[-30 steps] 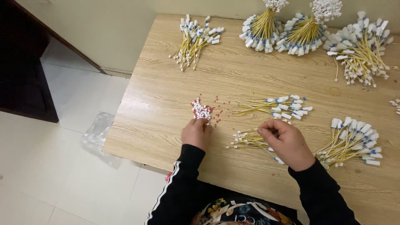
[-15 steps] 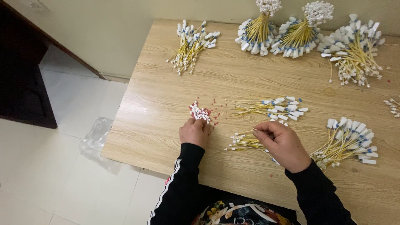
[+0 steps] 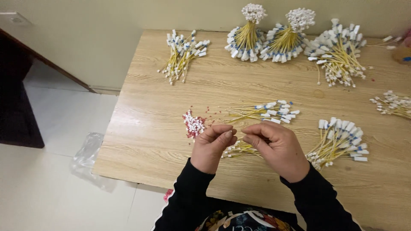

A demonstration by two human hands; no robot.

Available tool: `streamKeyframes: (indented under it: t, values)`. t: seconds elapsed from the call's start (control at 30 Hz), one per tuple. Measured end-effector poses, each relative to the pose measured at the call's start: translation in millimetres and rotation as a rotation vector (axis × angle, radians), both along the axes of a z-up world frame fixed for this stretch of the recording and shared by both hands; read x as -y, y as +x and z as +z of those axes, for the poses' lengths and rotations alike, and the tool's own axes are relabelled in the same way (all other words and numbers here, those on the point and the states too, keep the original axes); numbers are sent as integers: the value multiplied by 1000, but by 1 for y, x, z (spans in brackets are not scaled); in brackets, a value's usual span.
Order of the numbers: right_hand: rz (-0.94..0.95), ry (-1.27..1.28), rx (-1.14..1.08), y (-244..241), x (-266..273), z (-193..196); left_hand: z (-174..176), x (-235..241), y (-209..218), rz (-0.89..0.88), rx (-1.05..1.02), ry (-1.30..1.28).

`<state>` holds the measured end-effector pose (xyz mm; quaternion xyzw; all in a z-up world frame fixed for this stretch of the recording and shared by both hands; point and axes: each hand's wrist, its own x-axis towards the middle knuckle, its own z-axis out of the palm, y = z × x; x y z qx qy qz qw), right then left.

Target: Assembling wire components by attaching small red markers to the ends of individual wires

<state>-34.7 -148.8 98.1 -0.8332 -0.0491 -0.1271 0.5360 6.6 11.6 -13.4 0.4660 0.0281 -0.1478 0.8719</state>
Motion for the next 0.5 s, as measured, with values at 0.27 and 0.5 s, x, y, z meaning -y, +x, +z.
streamKeyframes:
  t: [0.27, 0.5]
  values:
    - [-15, -81, -13, -5, -2, 10, -3, 3, -8, -57, -64, -181]
    - [-42, -125, 38, -5, -4, 2, 13, 8, -14, -75, -76, -227]
